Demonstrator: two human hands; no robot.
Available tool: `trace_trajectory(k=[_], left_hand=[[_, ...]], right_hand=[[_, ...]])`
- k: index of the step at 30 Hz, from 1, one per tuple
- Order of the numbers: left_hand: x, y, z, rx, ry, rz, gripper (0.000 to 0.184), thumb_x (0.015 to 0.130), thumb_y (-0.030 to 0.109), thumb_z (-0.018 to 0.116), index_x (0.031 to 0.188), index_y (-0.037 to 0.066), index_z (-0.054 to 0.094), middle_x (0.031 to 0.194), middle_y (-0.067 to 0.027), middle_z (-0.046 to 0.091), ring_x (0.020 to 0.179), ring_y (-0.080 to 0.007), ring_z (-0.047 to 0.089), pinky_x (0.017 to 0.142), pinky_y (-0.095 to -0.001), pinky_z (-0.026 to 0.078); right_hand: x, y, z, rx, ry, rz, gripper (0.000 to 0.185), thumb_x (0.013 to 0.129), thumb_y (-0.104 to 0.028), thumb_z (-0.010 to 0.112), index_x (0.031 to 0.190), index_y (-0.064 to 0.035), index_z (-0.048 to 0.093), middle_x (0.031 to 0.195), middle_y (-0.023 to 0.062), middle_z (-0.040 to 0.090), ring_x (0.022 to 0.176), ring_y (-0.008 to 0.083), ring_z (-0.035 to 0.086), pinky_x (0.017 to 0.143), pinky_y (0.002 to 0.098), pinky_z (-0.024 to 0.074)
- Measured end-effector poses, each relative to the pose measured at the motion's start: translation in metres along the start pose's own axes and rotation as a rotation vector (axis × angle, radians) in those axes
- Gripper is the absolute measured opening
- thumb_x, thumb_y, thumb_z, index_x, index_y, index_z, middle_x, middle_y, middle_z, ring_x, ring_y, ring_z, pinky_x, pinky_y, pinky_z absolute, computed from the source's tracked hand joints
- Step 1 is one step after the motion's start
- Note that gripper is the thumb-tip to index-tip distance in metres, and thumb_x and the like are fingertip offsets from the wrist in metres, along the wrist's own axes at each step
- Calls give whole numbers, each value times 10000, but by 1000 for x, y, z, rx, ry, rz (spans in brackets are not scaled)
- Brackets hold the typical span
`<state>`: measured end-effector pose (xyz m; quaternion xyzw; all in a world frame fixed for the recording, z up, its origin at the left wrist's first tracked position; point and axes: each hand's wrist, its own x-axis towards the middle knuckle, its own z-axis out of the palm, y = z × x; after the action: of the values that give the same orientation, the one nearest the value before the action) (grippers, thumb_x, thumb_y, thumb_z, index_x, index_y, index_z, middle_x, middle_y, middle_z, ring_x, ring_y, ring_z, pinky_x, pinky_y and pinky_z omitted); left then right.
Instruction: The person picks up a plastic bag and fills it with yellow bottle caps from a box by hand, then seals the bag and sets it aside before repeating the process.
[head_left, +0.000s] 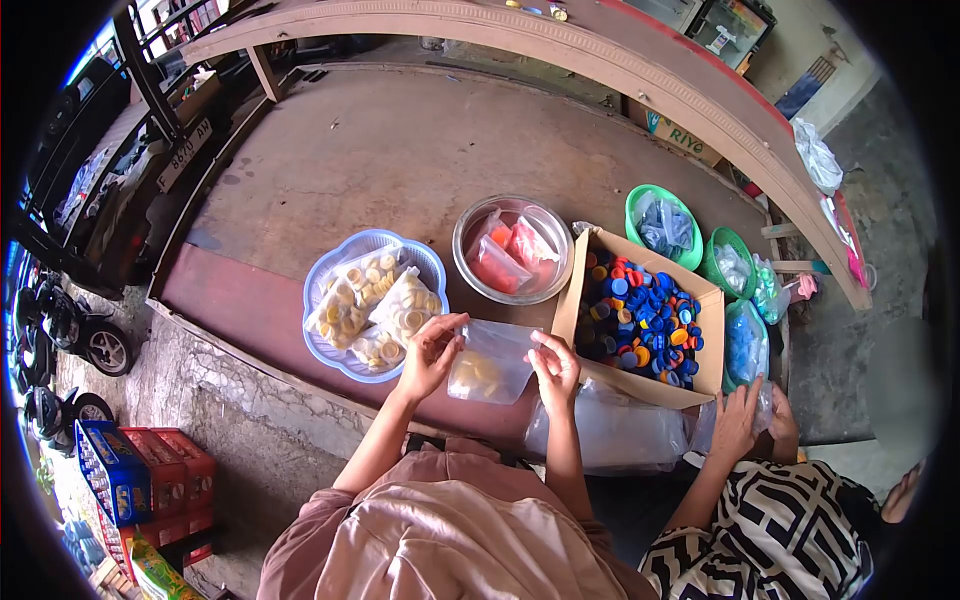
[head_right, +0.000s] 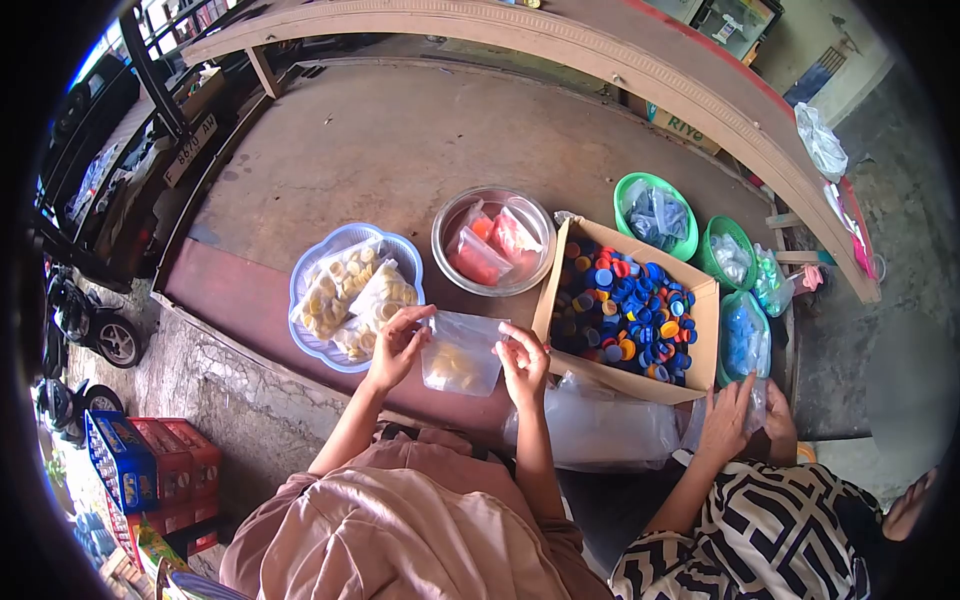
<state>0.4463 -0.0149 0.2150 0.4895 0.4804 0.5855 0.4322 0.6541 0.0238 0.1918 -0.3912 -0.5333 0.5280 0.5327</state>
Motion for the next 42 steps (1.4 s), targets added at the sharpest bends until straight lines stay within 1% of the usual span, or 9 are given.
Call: trace_trajectory(k=[4,10,16,22,25,28,34,37,42], left_hand=[[1,-8,-1,-149,-1,22,307,859,-17,539,1164,12,514,1090,-60,538,801,-64,535,708,-206,451],[-4,-11,-6,-14,-39,-117,314,828,3,596,1136,24,541,929,-36,610,820,-76,559,762,-226,455],[0,13,-7,462,15,62,215,792,-1,623,1007,-7,612,808,-62,613,746,-134,602,715,-258,486],[4,20,-5,525,22,258,117,779,16,623,890,-11,598,821,-97,613,741,-228,594,652,-306,480],[3,16,-7,459,-31,124,66,807,15,604,871,5,594,917,-87,607,849,-167,591,680,-274,475],[1,14,-11,306,-89,-195,83,840,23,578,920,17,554,897,-52,568,857,-107,550,684,-244,445],[0,-6,-15,146,-53,-197,116,868,23,545,940,46,457,809,10,478,788,-63,494,724,-216,405],[2,-9,-18,152,-107,-209,63,874,40,538,924,34,499,837,0,516,807,-68,504,721,-230,415],[2,0,-19,269,-147,-230,84,858,42,546,928,32,590,886,-21,572,832,-95,526,730,-254,432]], right_hand=[[0,-2,0,-2,-6,2,310,786,86,588,1087,15,578,1016,84,591,744,105,603,704,248,513],[1,-1,-4,-32,-58,-6,324,784,76,605,1101,18,569,1004,90,587,752,119,618,667,230,506],[5,-28,0,-385,-39,-138,230,774,38,622,1001,-5,623,881,94,612,721,148,617,649,242,491],[10,-36,3,-676,-39,-301,116,786,-45,623,899,-18,621,799,117,616,686,221,611,631,298,472],[11,-32,1,-590,-70,-199,100,802,-59,617,892,-17,606,779,105,625,689,187,613,645,281,468],[7,-38,3,-507,-25,-21,90,820,-71,607,889,-14,590,761,90,635,703,158,616,656,272,465],[7,-19,-4,-406,-63,21,68,847,-66,575,878,-5,581,780,74,636,725,143,619,668,260,466],[4,-19,0,-332,-98,19,69,862,-50,544,894,-2,581,790,41,617,731,114,602,685,239,460],[3,-13,-3,-409,-172,52,113,826,5,537,922,2,596,879,93,612,802,173,603,730,278,463]])
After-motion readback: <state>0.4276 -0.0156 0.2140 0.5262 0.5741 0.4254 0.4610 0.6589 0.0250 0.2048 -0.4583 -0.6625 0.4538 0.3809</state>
